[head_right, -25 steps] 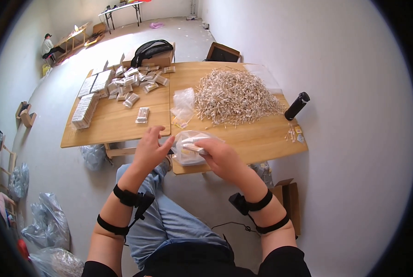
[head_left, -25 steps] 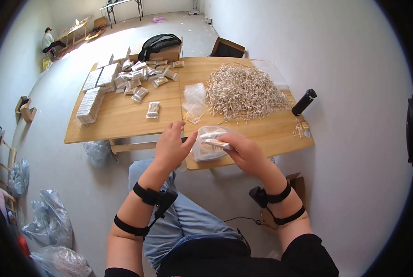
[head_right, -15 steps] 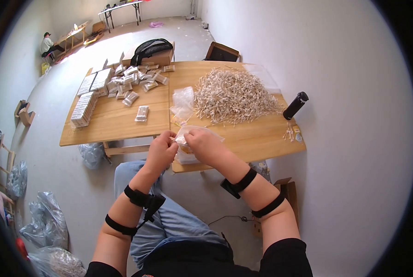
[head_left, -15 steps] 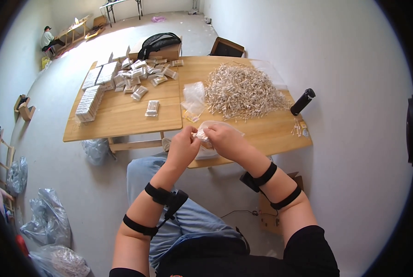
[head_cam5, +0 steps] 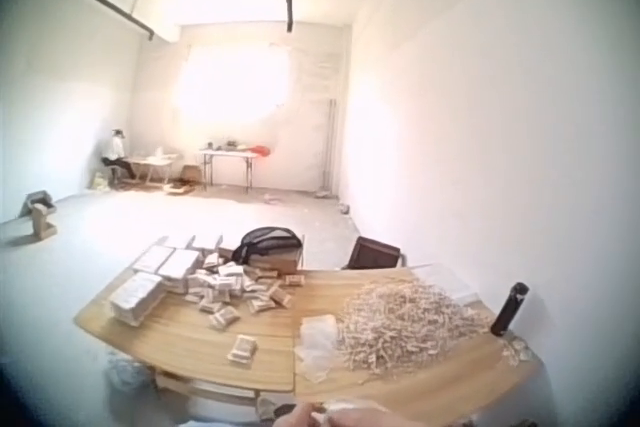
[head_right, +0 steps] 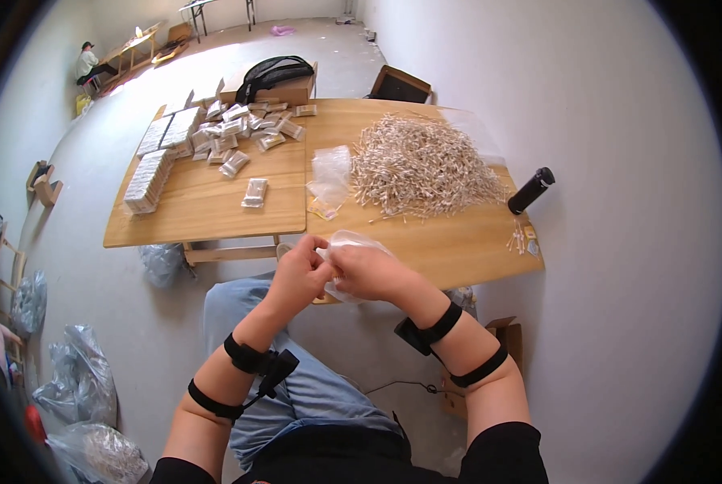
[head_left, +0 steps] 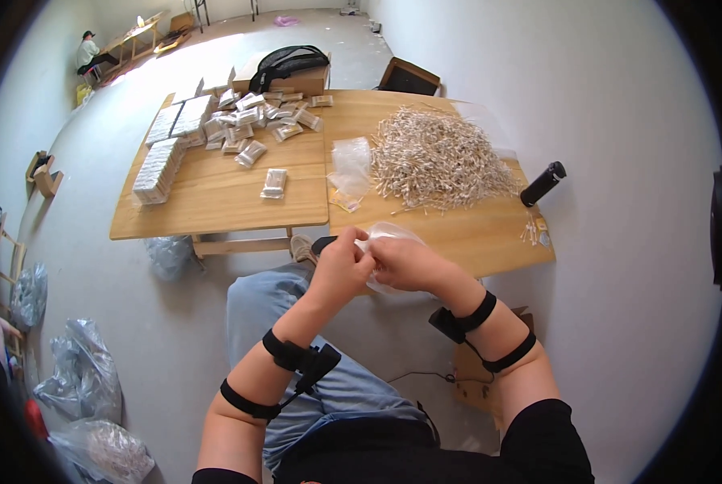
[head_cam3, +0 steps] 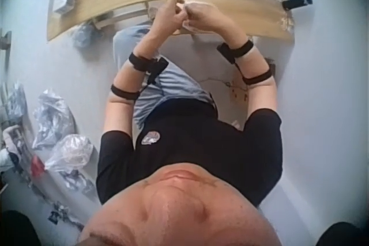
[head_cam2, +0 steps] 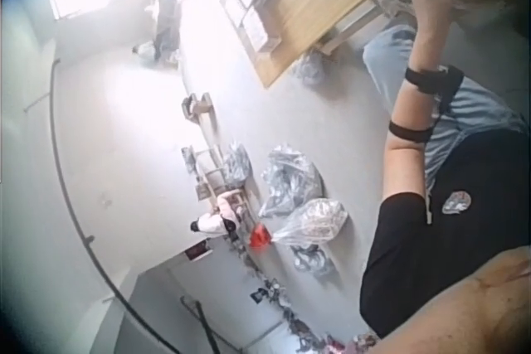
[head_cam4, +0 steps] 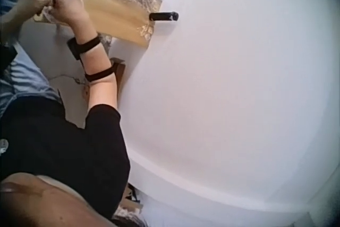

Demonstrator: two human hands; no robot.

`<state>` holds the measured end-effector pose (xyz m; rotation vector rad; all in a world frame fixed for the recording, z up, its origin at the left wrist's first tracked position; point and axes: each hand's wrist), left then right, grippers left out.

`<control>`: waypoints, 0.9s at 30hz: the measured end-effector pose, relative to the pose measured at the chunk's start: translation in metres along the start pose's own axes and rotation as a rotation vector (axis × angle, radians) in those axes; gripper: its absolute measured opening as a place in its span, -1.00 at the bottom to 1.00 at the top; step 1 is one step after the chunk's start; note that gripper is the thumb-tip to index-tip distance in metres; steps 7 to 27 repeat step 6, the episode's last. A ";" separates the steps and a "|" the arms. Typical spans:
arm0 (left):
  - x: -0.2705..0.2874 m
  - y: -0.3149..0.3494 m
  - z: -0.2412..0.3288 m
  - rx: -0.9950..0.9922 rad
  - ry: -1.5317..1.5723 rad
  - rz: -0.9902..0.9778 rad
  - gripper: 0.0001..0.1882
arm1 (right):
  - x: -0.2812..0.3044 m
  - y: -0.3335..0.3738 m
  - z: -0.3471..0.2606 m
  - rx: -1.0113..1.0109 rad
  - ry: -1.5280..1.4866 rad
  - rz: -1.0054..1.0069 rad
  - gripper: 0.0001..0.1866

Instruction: Packing individual packets and cotton swabs into a larger plastic bag at a workstation.

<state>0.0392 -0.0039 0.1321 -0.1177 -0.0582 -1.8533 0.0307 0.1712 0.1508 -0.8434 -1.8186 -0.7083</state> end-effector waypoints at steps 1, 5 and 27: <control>0.000 0.000 -0.002 -0.026 -0.020 -0.013 -0.72 | 0.000 -0.004 -0.003 -0.028 0.034 -0.025 -0.72; 0.002 0.002 0.010 0.055 0.076 -0.112 -0.69 | 0.013 -0.014 -0.015 -0.175 0.113 -0.321 -0.62; 0.004 0.000 0.008 0.047 0.071 -0.135 -0.68 | 0.013 -0.021 -0.013 -0.206 0.121 -0.410 -0.58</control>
Point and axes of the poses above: each hand's wrist, its own y-axis away from the middle knuckle, its own x-axis out of the back of the hand, z = x × y, and after that the axes turned 8 degrees about y, right-handed
